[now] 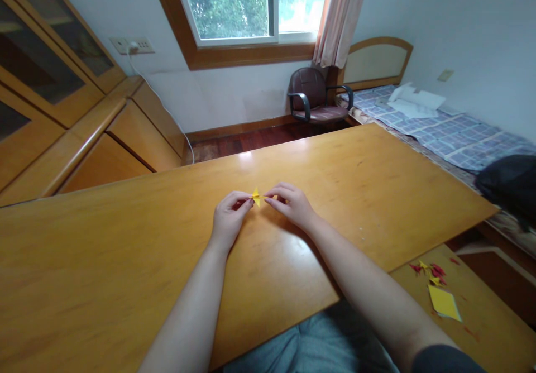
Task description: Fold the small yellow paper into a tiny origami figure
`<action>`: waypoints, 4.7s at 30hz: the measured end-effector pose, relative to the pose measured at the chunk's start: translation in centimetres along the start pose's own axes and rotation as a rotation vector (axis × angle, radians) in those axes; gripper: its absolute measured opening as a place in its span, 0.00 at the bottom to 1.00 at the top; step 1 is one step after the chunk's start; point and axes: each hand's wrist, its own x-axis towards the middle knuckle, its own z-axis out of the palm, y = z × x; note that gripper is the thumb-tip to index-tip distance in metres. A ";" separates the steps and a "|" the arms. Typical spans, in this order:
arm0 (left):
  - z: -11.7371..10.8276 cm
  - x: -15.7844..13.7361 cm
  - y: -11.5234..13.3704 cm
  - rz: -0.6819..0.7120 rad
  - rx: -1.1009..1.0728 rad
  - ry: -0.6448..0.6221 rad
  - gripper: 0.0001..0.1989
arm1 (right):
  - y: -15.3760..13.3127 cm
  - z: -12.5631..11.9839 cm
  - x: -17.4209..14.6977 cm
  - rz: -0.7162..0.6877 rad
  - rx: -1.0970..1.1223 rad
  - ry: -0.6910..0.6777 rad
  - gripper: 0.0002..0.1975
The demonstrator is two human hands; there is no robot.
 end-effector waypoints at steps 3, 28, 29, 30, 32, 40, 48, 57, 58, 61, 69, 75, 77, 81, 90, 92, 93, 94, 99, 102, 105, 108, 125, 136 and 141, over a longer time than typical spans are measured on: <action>0.1 0.1 0.0 -0.019 -0.033 -0.005 0.05 | -0.1 0.0 0.0 0.011 0.037 0.003 0.09; 0.1 0.2 -0.7 -0.224 -0.014 0.010 0.14 | 0.7 0.4 0.0 0.124 -0.188 0.072 0.09; 0.0 0.3 -0.7 -0.233 -0.008 0.023 0.15 | 0.8 0.4 -0.1 0.137 -0.217 0.075 0.09; 0.0 0.3 -0.7 -0.241 -0.001 0.033 0.15 | 0.9 0.3 -0.1 0.147 -0.245 0.075 0.09; 0.0 0.3 -0.8 -0.244 0.012 0.041 0.15 | 1.1 0.3 -0.2 0.161 -0.286 0.074 0.08; 0.1 0.2 -0.7 -0.164 0.084 -0.015 0.14 | 0.8 0.3 0.0 0.178 -0.253 0.056 0.07; 0.1 0.2 -0.4 -0.131 0.052 -0.010 0.14 | 1.0 0.4 -0.2 0.078 -0.201 0.030 0.09; -0.1 0.2 0.1 -0.098 0.062 -0.042 0.13 | 1.2 0.4 -0.4 0.006 -0.210 0.040 0.10; -0.1 0.3 0.0 -0.104 0.057 -0.043 0.13 | 1.2 0.4 -0.4 0.004 -0.215 0.038 0.10; -0.1 0.3 -0.4 -0.123 0.014 -0.046 0.12 | 1.2 0.4 -0.4 0.003 -0.215 0.037 0.10; 0.1 0.2 -0.8 -0.162 -0.120 -0.051 0.10 | 0.6 0.3 -0.2 0.021 -0.143 0.057 0.10; 0.1 0.2 -0.3 -0.111 -0.046 -0.063 0.09 | 0.5 0.3 0.0 0.062 -0.035 0.026 0.09; 0.1 0.2 0.1 -0.088 -0.012 -0.077 0.09 | 0.5 0.3 -0.1 0.082 -0.015 -0.007 0.09; 0.1 0.2 0.6 -0.042 0.045 -0.101 0.08 | 0.5 0.4 -0.1 0.136 0.056 -0.049 0.08; 0.1 0.0 0.6 -0.098 -0.026 -0.106 0.09 | 0.5 0.6 -0.1 0.151 0.034 -0.037 0.06; 0.2 0.0 0.5 -0.146 -0.071 -0.089 0.11 | 0.4 0.5 0.0 0.116 -0.003 -0.023 0.05; 0.2 0.0 0.4 -0.160 -0.087 -0.079 0.11 | 0.4 0.5 0.0 0.100 -0.016 -0.018 0.05; 0.3 0.0 0.3 -0.166 -0.098 -0.073 0.11 | 0.3 0.5 0.0 0.087 -0.022 -0.018 0.04; 0.2 0.0 0.0 -0.152 -0.097 -0.076 0.11 | 0.2 0.5 0.0 0.074 -0.026 -0.011 0.04; 0.1 -0.1 -0.1 -0.116 -0.064 -0.092 0.10 | 0.3 0.4 0.0 0.065 -0.034 -0.015 0.04; 0.0 -0.1 0.0 -0.070 -0.005 -0.102 0.09 | 0.4 0.3 0.1 0.038 -0.038 -0.034 0.04; 0.0 -0.2 0.1 -0.034 0.047 -0.106 0.08 | 0.6 0.2 0.1 0.019 -0.043 -0.046 0.06; 0.0 -0.3 0.7 0.113 0.221 -0.095 0.06 | 0.9 0.3 0.0 0.015 -0.045 -0.037 0.06; 0.1 -0.3 1.5 0.141 0.286 -0.077 0.06 | 1.0 0.2 -0.1 0.027 -0.059 -0.047 0.07; 0.1 -0.3 1.3 0.148 0.297 -0.094 0.07 | 1.2 0.2 -0.1 0.017 -0.072 -0.059 0.07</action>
